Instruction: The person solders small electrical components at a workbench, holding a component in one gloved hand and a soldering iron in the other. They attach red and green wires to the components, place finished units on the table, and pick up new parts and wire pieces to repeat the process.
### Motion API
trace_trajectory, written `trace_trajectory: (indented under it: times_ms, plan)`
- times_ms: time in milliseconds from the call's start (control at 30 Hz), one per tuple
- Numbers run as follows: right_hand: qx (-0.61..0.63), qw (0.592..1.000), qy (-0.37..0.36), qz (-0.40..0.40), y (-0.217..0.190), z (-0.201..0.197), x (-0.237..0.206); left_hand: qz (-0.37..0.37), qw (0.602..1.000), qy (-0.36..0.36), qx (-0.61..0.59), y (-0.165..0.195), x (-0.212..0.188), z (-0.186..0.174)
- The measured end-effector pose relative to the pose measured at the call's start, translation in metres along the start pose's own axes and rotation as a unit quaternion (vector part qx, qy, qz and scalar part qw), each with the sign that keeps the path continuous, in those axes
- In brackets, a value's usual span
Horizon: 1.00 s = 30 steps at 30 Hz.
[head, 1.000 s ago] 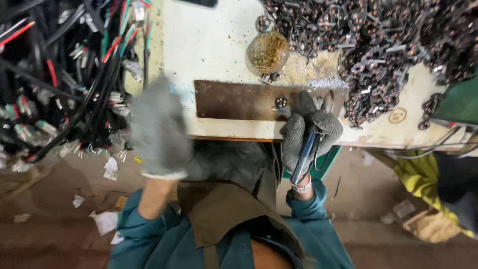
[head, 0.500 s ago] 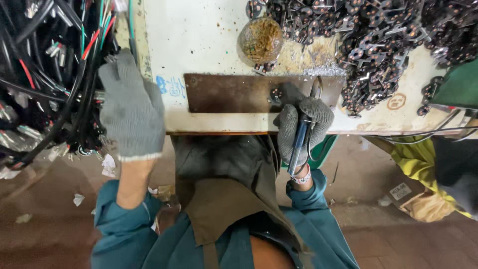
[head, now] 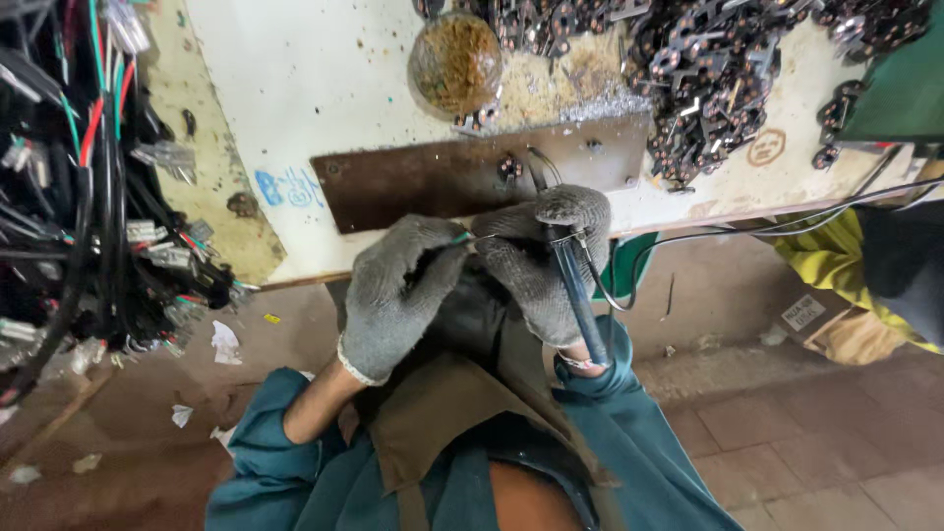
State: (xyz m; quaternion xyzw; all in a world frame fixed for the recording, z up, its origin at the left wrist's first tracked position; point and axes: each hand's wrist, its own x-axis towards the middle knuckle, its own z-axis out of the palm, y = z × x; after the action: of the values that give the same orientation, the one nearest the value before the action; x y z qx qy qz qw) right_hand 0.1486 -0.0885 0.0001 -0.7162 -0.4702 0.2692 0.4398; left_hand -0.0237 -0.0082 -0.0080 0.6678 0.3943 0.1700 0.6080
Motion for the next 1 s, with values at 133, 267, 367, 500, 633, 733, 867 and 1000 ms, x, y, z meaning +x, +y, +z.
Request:
trace_trajectory:
  times_ms: [133,267,367,500,633,733,867,1000]
  plan:
    - [0.001,1.0,0.005,0.009,-0.002,-0.008,0.012,-0.021,0.998,0.059,-0.03,0.01,0.012,0.005]
    - [-0.001,1.0,-0.018,0.017,-0.005,-0.013,0.013,-0.02,0.997,0.066,-0.042,0.009,0.014,0.007]
    - [-0.037,0.998,-0.033,0.04,-0.006,-0.014,0.007,0.071,0.996,0.034,0.039,0.008,0.011,0.005]
    - [-0.008,1.0,-0.014,0.021,-0.007,-0.012,0.0,0.085,0.994,0.023,0.07,0.013,0.006,0.002]
    - [-0.083,0.997,0.007,-0.006,-0.012,-0.011,-0.003,-0.21,0.961,0.006,-0.181,0.014,0.006,0.003]
    - [-0.058,0.998,0.014,0.025,-0.018,-0.009,-0.004,-0.26,0.945,-0.01,-0.199,0.014,0.007,0.004]
    - [-0.058,0.998,0.015,0.002,-0.012,-0.01,-0.001,0.017,0.998,-0.011,-0.057,0.017,0.009,0.004]
    - [-0.037,0.997,-0.041,0.051,0.003,-0.017,0.0,0.079,0.996,-0.003,0.041,0.02,0.011,0.001]
